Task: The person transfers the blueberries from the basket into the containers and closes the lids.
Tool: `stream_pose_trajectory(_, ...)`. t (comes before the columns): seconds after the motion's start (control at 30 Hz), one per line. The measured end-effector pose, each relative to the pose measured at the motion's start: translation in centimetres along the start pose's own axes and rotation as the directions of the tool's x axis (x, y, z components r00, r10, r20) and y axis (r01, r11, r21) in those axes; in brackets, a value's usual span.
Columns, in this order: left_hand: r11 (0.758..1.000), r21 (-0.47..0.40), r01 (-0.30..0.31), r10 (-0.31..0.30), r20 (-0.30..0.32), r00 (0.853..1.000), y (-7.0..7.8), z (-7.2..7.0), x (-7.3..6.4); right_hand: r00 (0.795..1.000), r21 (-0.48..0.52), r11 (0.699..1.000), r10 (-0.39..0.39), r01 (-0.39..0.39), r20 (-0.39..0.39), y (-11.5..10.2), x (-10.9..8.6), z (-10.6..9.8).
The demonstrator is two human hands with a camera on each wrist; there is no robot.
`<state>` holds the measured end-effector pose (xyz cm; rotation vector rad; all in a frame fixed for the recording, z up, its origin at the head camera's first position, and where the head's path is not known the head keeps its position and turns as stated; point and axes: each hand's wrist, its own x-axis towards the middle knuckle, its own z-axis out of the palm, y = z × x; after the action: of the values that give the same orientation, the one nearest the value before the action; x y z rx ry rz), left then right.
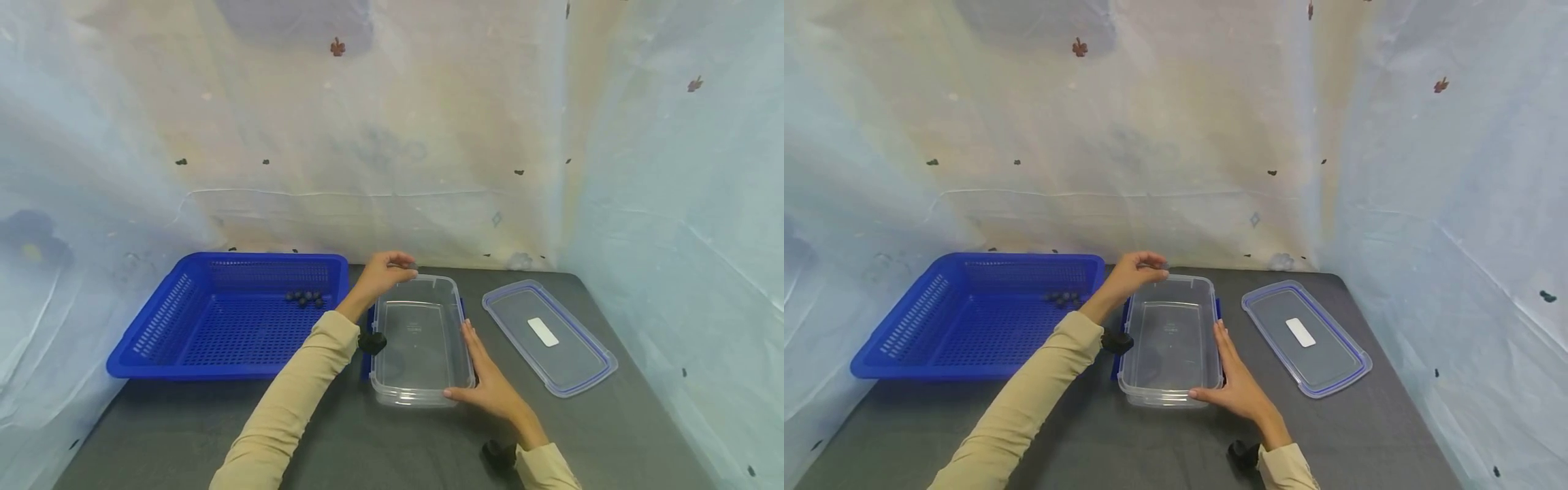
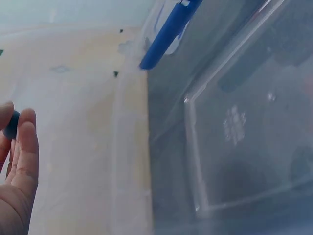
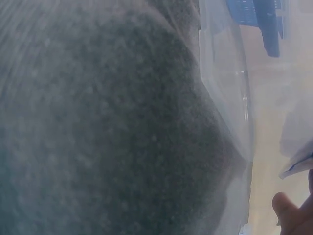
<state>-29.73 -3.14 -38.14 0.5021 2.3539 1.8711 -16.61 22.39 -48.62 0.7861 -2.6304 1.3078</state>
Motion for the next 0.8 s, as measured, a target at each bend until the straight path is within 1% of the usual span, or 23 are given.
stream_pose_trajectory(0.17, 0.997, 0.064, 0.038, -0.035, -0.055, 0.998, -1.2, 2.4, 1.1, 1.0, 0.02, 1.0, -0.014, 0.014, -0.01, 0.2, 0.1, 0.3)
stream_pose_trajectory(0.27, 0.994, 0.1, 0.051, -0.043, -0.08, 0.996, -1.7, 3.6, 1.7, 1.0, 0.029, 1.0, -0.012, 0.012, -0.018, 0.4, 0.1, 0.5)
stream_pose_trajectory(0.33, 0.992, 0.116, 0.049, -0.039, -0.09, 0.995, -1.9, 4.4, 2.0, 1.0, 0.032, 0.999, -0.009, 0.01, -0.02, 0.5, 0.1, 0.5)
stream_pose_trajectory(0.5, 0.988, 0.153, 0.018, -0.002, -0.108, 0.994, -2.7, 6.1, 2.8, 1.0, 0.042, 0.999, -0.01, 0.011, -0.027, 0.5, 0.0, 0.4)
stream_pose_trajectory(0.57, 0.987, 0.158, 0.025, -0.006, -0.124, 0.992, -3.2, 6.6, 3.1, 1.0, 0.046, 0.999, -0.011, 0.012, -0.026, 0.5, 0.0, 0.5)
stream_pose_trajectory(0.67, 0.987, 0.147, 0.071, -0.047, -0.161, 0.986, -4.2, 7.3, 3.2, 1.0, 0.049, 0.999, -0.01, 0.011, -0.022, 0.4, 0.0, 0.6)
stream_pose_trajectory(0.8, 0.988, 0.116, 0.106, -0.081, -0.207, 0.975, -5.6, 8.3, 3.1, 0.999, 0.054, 0.998, -0.013, 0.015, -0.03, 0.4, 0.0, 0.7)
